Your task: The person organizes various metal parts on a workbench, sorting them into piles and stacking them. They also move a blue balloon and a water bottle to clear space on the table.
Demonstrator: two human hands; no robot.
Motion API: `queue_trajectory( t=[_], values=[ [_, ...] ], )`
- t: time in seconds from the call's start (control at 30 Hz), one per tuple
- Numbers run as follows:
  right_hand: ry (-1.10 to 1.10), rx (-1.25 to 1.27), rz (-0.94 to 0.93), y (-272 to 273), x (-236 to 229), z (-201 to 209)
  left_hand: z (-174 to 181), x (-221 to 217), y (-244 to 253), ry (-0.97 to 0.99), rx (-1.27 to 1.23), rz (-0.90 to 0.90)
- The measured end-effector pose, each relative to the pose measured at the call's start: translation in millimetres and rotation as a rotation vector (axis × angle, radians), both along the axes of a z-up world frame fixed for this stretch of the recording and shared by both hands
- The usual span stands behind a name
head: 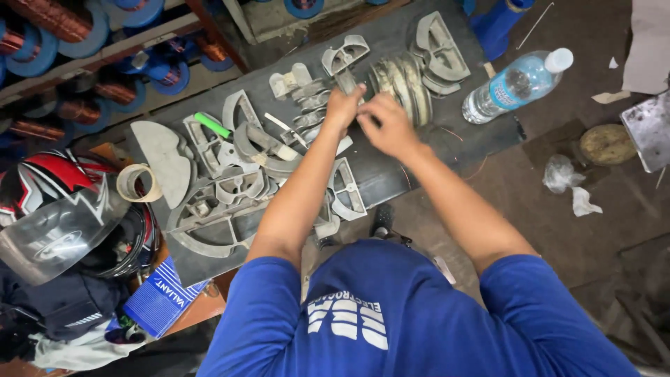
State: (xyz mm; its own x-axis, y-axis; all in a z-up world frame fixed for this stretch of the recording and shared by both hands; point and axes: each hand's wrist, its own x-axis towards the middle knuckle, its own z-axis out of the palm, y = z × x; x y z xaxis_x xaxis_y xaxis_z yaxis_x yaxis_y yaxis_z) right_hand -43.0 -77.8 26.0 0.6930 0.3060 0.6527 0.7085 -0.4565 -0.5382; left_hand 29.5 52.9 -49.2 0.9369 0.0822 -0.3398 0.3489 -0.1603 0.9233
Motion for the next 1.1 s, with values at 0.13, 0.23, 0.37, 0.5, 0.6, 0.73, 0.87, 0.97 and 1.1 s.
queue_trajectory(
  t=[0.13,0.23,0.37,0.5,0.6,0.73,0.87,0.97,1.1],
  values=[
    [0.064,0.087,-0.350,-74.0,38.7,2.0,-62.8,40.0,-20.1,0.070,0.126,-0.073],
    [0.054,0.046,-0.465,-122.7,67.7,-15.3,-74.1,34.2,-30.8,-0.025,0.176,-0.143],
    [0.415,-0.277,-0.540,-141.1,96.5,-30.2,-76.2,37.1,-42.1,-0.099,0.157,0.132],
    [0.679,-0.533,-0.599,-125.9,93.9,-19.6,-28.8,10.9,-43.0,-0.016,-0.064,0.207],
    [0.871,-0.540,-0.681,-109.4,82.9,11.3,-34.0,11.2,-41.7,-0.042,-0.165,0.068],
    [1.014,-0.495,-0.709,-99.6,68.3,39.3,39.9,-16.3,-29.4,0.168,0.001,-0.044],
    [0.805,-0.525,-0.717,-117.2,76.8,1.9,47.9,-33.4,-25.8,0.220,0.057,-0.154],
    [0.815,-0.192,-0.780,-124.0,86.2,-14.6,49.2,-39.7,-25.7,0.142,0.039,-0.174],
    [0.911,0.582,-0.742,-131.5,91.9,-26.4,45.6,-47.9,-27.1,0.011,0.111,-0.221]
  ],
)
